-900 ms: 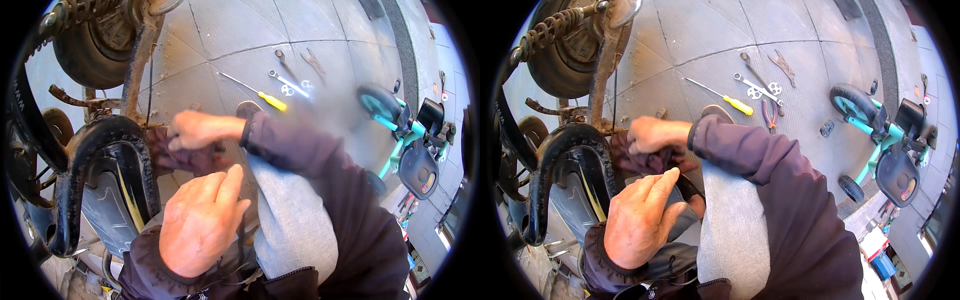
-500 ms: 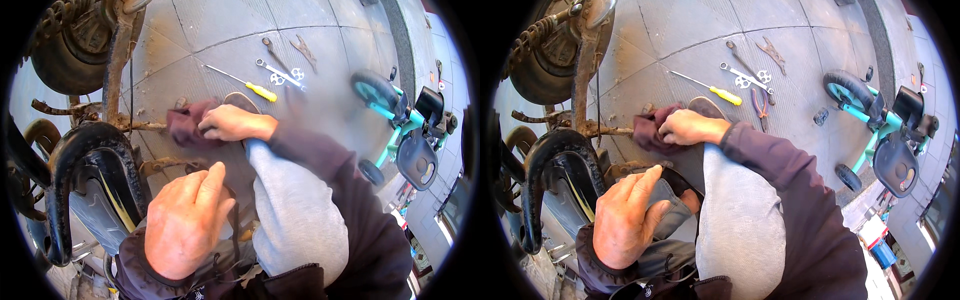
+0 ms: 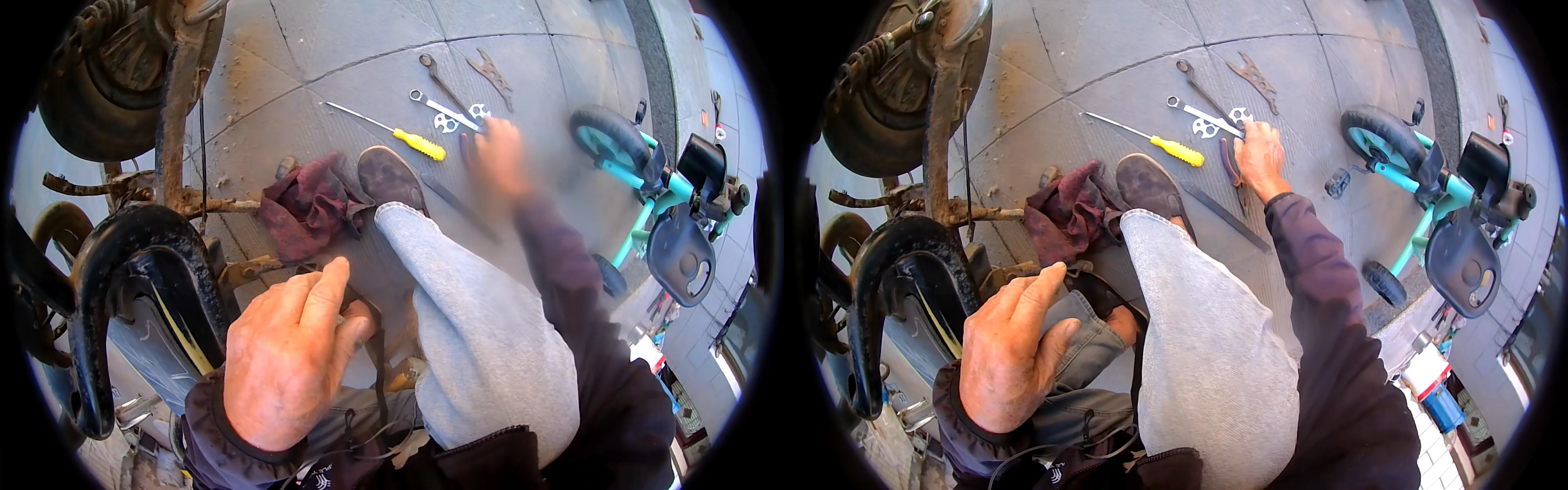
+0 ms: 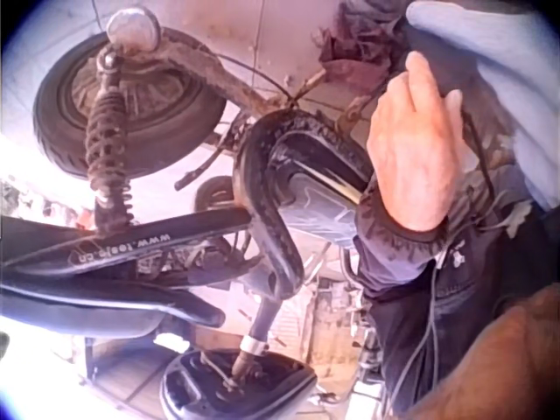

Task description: The person sits on the floor and uses a wrench to tighten a bolt on the rear suspension of a scooter. They repeatedly adjust the tool and apply force to secure the component.

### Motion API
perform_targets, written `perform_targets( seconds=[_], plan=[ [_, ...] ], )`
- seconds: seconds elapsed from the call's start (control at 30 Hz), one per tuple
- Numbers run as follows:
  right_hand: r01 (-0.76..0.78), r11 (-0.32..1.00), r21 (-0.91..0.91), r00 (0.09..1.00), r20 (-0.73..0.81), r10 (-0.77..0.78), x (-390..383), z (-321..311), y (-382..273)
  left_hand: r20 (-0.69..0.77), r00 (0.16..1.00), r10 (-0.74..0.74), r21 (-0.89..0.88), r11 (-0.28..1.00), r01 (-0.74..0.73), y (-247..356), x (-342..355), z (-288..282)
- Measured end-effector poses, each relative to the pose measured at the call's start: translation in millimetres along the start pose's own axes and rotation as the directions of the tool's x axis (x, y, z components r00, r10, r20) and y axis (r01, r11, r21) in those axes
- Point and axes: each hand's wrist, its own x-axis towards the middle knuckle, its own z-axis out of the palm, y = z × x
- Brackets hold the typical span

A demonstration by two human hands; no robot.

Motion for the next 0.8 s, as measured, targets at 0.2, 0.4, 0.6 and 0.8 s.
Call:
perform_targets(
  seconds=[0.2,0.4,0.6,0.8],
  plan=[
    [-0.06,0.998,0.029,0.986,0.161,0.055,7,10,16,0.001,1.0,-0.023,0.034,0.999,0.023,-1,1,-1],
    [0.052,0.992,0.113,0.981,0.18,-0.072,16,17,42,0.004,1.0,0.01,0.039,0.999,-0.01,-2,1,-2],
    [-0.412,0.59,0.694,0.901,0.408,0.15,33,-18,24,0.007,1.0,0.009,0.03,1.0,-0.009,-1,1,0],
    [-0.49,0.512,0.706,0.865,0.467,0.185,44,-38,6,0.014,1.0,-0.002,0.024,1.0,0.002,-2,1,1]
  ],
)
